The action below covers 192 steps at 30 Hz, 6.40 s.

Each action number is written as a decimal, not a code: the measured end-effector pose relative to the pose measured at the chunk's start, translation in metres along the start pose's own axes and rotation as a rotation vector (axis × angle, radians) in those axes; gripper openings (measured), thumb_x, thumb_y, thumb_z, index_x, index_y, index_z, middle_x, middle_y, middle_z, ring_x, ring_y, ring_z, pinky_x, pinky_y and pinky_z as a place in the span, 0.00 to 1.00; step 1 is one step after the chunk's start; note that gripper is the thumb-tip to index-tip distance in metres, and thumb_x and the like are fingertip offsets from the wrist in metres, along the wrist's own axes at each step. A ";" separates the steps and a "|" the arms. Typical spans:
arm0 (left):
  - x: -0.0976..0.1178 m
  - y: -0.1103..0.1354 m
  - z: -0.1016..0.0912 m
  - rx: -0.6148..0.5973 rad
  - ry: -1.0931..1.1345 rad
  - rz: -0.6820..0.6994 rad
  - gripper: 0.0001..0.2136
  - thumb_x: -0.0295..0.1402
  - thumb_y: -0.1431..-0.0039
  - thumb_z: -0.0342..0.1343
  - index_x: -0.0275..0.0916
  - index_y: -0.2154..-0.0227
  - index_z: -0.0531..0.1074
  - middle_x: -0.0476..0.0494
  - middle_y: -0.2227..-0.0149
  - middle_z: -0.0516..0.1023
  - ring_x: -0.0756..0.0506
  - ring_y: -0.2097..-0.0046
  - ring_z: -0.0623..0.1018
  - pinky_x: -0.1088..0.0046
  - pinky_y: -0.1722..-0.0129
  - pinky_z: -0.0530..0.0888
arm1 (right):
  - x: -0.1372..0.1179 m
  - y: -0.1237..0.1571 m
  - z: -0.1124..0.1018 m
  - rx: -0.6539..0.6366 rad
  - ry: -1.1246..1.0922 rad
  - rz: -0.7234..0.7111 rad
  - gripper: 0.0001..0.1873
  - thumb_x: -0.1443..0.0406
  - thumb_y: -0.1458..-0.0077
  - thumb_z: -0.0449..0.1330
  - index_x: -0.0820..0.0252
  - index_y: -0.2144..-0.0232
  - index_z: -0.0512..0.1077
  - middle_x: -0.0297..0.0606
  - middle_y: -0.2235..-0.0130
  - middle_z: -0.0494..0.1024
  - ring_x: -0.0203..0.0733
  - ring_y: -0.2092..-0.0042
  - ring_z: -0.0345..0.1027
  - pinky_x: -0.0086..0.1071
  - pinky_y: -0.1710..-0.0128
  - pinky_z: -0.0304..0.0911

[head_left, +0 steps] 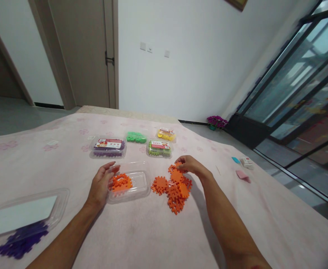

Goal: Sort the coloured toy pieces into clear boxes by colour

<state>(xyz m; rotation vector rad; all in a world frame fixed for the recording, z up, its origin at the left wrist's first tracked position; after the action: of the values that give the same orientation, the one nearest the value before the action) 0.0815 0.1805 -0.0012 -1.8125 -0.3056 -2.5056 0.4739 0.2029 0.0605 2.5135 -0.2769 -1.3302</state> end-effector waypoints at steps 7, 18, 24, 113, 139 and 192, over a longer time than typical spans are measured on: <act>0.002 0.001 0.001 -0.006 0.007 0.020 0.22 0.35 0.51 0.61 0.44 0.50 0.72 0.42 0.51 0.80 0.44 0.52 0.78 0.71 0.63 0.74 | 0.006 -0.001 0.019 -0.078 0.247 -0.080 0.20 0.67 0.61 0.68 0.62 0.61 0.79 0.32 0.70 0.78 0.35 0.70 0.67 0.27 0.69 0.62; 0.000 0.001 0.001 -0.014 0.015 -0.001 0.21 0.34 0.51 0.60 0.44 0.51 0.73 0.43 0.51 0.79 0.45 0.53 0.78 0.73 0.63 0.74 | -0.026 0.002 0.014 0.089 -0.235 -0.243 0.26 0.59 0.60 0.68 0.63 0.57 0.73 0.32 0.68 0.76 0.35 0.70 0.67 0.29 0.69 0.64; 0.004 0.004 0.002 -0.005 0.008 0.006 0.21 0.33 0.51 0.60 0.44 0.51 0.73 0.42 0.51 0.80 0.44 0.54 0.78 0.73 0.65 0.74 | -0.045 -0.002 0.025 0.251 -0.514 -0.253 0.27 0.59 0.63 0.71 0.60 0.58 0.72 0.32 0.69 0.78 0.34 0.72 0.68 0.26 0.74 0.62; 0.027 0.007 0.013 -0.115 -0.424 0.412 0.21 0.42 0.40 0.54 0.41 0.45 0.68 0.37 0.41 0.68 0.38 0.39 0.70 0.53 0.38 0.65 | -0.082 0.011 0.070 -0.145 0.661 -0.229 0.14 0.62 0.53 0.68 0.55 0.61 0.80 0.36 0.62 0.82 0.42 0.64 0.74 0.30 0.66 0.61; 0.018 -0.002 0.000 -0.032 -0.257 0.281 0.21 0.32 0.42 0.50 0.43 0.45 0.65 0.39 0.45 0.74 0.43 0.42 0.73 0.56 0.40 0.67 | -0.121 0.006 0.079 -0.108 -0.258 -0.358 0.22 0.61 0.61 0.71 0.63 0.63 0.73 0.34 0.69 0.78 0.34 0.70 0.68 0.27 0.71 0.64; 0.019 -0.003 0.003 -0.040 -0.193 0.255 0.20 0.33 0.47 0.53 0.39 0.49 0.69 0.40 0.50 0.77 0.42 0.46 0.75 0.61 0.43 0.69 | -0.005 -0.041 0.011 0.110 0.154 -0.118 0.15 0.62 0.61 0.68 0.62 0.70 0.71 0.32 0.74 0.76 0.37 0.72 0.69 0.29 0.71 0.63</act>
<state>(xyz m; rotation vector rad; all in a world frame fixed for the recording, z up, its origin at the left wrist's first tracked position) 0.0774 0.1859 0.0173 -1.9704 -0.0253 -2.1884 0.4637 0.2414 0.0451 2.7457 -0.1758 -1.1844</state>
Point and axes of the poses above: each hand's wrist, its own y-axis away from the middle knuckle, its own z-axis out of the palm, x = y × z, the point moved 8 cm from there along -y, towards the middle knuckle
